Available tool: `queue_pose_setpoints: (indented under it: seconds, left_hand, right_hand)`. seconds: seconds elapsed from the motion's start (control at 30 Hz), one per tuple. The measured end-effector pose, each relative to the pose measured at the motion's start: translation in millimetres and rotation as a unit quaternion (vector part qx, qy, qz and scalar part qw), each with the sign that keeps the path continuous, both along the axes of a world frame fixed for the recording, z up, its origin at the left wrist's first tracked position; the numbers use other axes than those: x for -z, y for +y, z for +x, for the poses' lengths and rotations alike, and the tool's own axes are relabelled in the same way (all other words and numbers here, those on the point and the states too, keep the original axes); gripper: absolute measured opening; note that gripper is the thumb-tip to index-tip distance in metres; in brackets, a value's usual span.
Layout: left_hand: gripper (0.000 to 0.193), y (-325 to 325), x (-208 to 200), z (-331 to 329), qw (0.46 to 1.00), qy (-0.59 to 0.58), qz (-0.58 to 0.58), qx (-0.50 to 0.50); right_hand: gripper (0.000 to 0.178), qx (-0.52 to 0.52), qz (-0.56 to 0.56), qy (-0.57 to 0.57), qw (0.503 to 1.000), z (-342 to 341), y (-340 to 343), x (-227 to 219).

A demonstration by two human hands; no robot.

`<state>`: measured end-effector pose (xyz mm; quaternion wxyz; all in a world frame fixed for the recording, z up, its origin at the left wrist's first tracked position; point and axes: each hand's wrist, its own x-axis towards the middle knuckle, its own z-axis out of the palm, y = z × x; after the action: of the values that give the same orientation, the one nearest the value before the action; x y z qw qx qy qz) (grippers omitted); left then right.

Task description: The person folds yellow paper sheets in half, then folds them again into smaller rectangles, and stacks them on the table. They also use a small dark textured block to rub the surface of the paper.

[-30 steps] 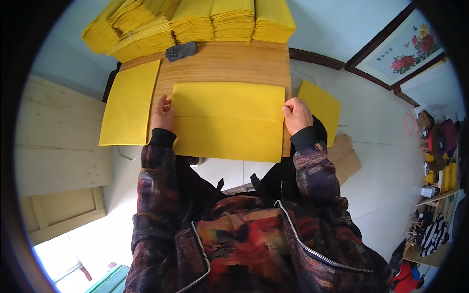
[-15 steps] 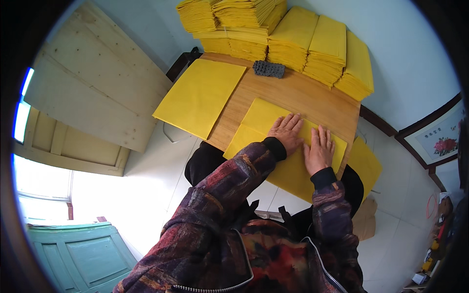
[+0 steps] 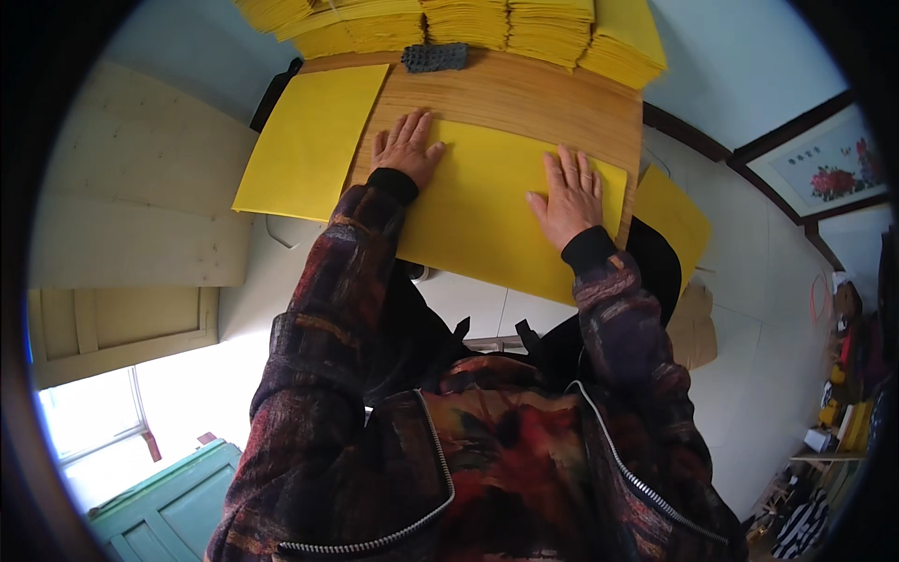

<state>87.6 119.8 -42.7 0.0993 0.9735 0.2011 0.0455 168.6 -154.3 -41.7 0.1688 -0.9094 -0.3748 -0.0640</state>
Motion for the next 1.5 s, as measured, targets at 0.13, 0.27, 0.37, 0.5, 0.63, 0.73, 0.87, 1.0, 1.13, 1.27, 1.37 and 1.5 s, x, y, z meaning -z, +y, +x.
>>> queue_pose_setpoints:
  seconds: [0.13,0.27,0.37,0.5,0.63,0.73,0.87,1.0,1.13,1.27,1.37,1.5]
  left_hand:
    - [0.071,-20.2,-3.1,-11.1,0.995,0.020,-0.011,-0.093]
    - [0.071,-26.7,0.3,-20.4,0.993,0.019,-0.013,-0.112]
    - [0.069,-25.5,-11.3,-38.1,0.993,-0.056,-0.032,-0.101]
    - [0.078,-35.0,-41.7,-96.7,0.983,-0.059,-0.049,0.168]
    - [0.084,-51.9,-57.1,-137.5,0.958,0.058,-0.014,0.281]
    - [0.083,-52.3,-51.1,-142.5,0.951,0.064,0.034,0.302]
    - [0.068,-37.4,-34.1,-140.2,0.950,0.004,0.093,0.299]
    - [0.058,-30.6,-23.0,-139.4,0.952,-0.069,0.076,0.288]
    - [0.044,-31.5,-27.3,-139.4,0.951,-0.131,0.014,0.278]
    - [0.038,-33.9,-35.5,-137.6,0.950,-0.157,-0.035,0.267]
    - [0.034,-34.7,-40.4,-133.9,0.955,-0.155,-0.065,0.243]
    - [0.027,-29.1,-47.8,-127.2,0.964,-0.105,-0.101,0.222]
  right_hand:
    - [0.065,-0.086,0.080,0.091,0.989,7.7,-40.1,-28.7]
    - [0.075,-0.134,-0.011,0.122,0.983,-28.2,-99.3,-53.6]
    - [0.086,-0.130,-0.060,0.116,0.983,-49.3,-115.3,-60.5]
    - [0.087,-0.128,-0.089,0.097,0.983,-54.2,-117.6,-62.5]
    - [0.086,-0.136,-0.084,0.054,0.986,-52.0,-119.3,-57.9]
    - [0.082,-0.131,-0.076,0.032,0.988,-51.8,-119.2,-52.0]
    - [0.073,-0.145,-0.067,0.011,0.987,-51.1,-122.5,-49.4]
    - [0.071,-0.169,-0.045,0.017,0.984,-47.4,-129.2,-49.6]
    - [0.070,-0.190,-0.012,0.024,0.981,-42.4,-133.2,-48.4]
    - [0.071,-0.195,-0.003,0.067,0.978,-39.3,-137.5,-52.5]
    - [0.072,-0.190,0.008,0.142,0.971,-35.2,-139.4,-59.2]
    - [0.069,-0.187,0.041,0.227,0.955,-25.0,-143.5,-66.2]
